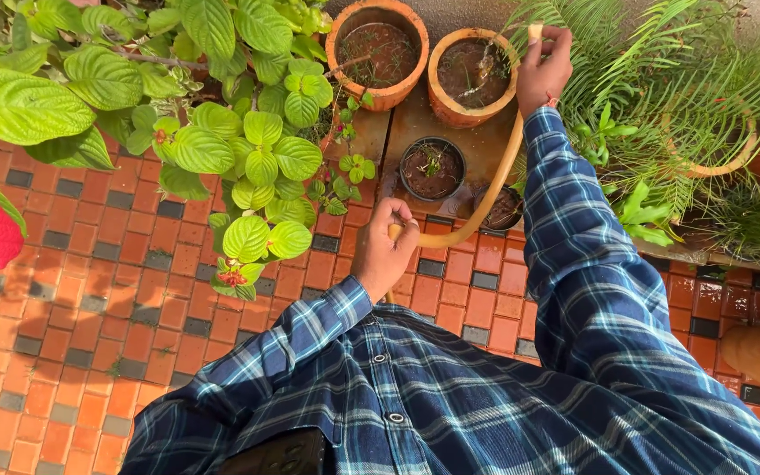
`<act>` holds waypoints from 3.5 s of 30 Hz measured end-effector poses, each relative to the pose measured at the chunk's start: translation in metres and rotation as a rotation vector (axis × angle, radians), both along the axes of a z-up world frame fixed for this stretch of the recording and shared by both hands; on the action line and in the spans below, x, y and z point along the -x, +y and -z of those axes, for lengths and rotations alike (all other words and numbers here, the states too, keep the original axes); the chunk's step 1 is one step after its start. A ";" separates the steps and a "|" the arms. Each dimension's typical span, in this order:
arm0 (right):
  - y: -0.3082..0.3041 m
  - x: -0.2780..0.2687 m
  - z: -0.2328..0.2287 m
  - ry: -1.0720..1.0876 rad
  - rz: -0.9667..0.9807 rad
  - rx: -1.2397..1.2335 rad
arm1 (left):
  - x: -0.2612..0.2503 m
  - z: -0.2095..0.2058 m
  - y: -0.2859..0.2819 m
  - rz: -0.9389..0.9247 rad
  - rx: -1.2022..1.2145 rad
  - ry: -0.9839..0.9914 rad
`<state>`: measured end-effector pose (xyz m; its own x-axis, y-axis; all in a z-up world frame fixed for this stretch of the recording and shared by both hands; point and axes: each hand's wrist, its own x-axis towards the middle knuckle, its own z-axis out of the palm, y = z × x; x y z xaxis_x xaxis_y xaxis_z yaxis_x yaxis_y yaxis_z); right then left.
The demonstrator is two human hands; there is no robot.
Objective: The person waters several potted plants on a balcony using a garden hose.
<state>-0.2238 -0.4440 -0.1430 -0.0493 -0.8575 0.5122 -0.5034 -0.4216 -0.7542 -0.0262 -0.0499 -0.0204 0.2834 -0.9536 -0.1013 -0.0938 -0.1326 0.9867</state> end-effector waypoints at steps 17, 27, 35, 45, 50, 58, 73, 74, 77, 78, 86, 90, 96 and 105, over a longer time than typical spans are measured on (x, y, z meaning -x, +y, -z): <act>0.106 0.021 0.092 0.477 -0.230 -0.480 | 0.000 0.007 0.011 0.072 0.066 0.025; 0.125 0.019 0.091 0.413 -0.098 -0.404 | -0.005 0.002 0.023 0.091 0.075 0.049; 0.146 0.019 0.100 0.389 -0.094 -0.426 | -0.011 0.003 0.037 0.058 0.099 0.034; 0.155 0.010 0.073 0.268 0.000 -0.387 | -0.019 0.001 0.051 0.036 0.110 0.009; 0.152 0.013 0.079 0.287 -0.023 -0.322 | -0.023 -0.001 0.057 0.037 0.102 0.031; 0.165 0.014 0.078 0.281 -0.049 -0.423 | -0.025 -0.004 0.066 0.022 0.132 -0.012; 0.150 0.006 0.056 0.227 -0.067 -0.321 | -0.020 -0.004 0.079 0.018 0.078 -0.016; 0.147 0.006 0.051 0.255 -0.069 -0.327 | -0.021 -0.005 0.080 0.065 0.064 0.034; 0.139 0.005 0.042 0.291 -0.094 -0.296 | -0.021 -0.003 0.082 0.112 0.047 0.061; 0.137 0.007 0.041 0.299 -0.114 -0.261 | -0.020 -0.002 0.083 0.116 0.043 0.039; 0.139 0.018 0.072 0.450 -0.092 -0.355 | -0.022 -0.004 0.081 0.075 -0.002 -0.022; 0.162 0.006 0.070 0.454 0.022 -0.304 | -0.020 0.000 0.083 0.044 0.024 -0.055; 0.173 0.009 0.072 0.316 0.025 -0.350 | -0.024 0.000 0.084 0.074 0.030 -0.038; 0.174 0.084 0.139 0.329 0.204 -0.458 | -0.020 -0.004 0.085 0.166 0.012 0.022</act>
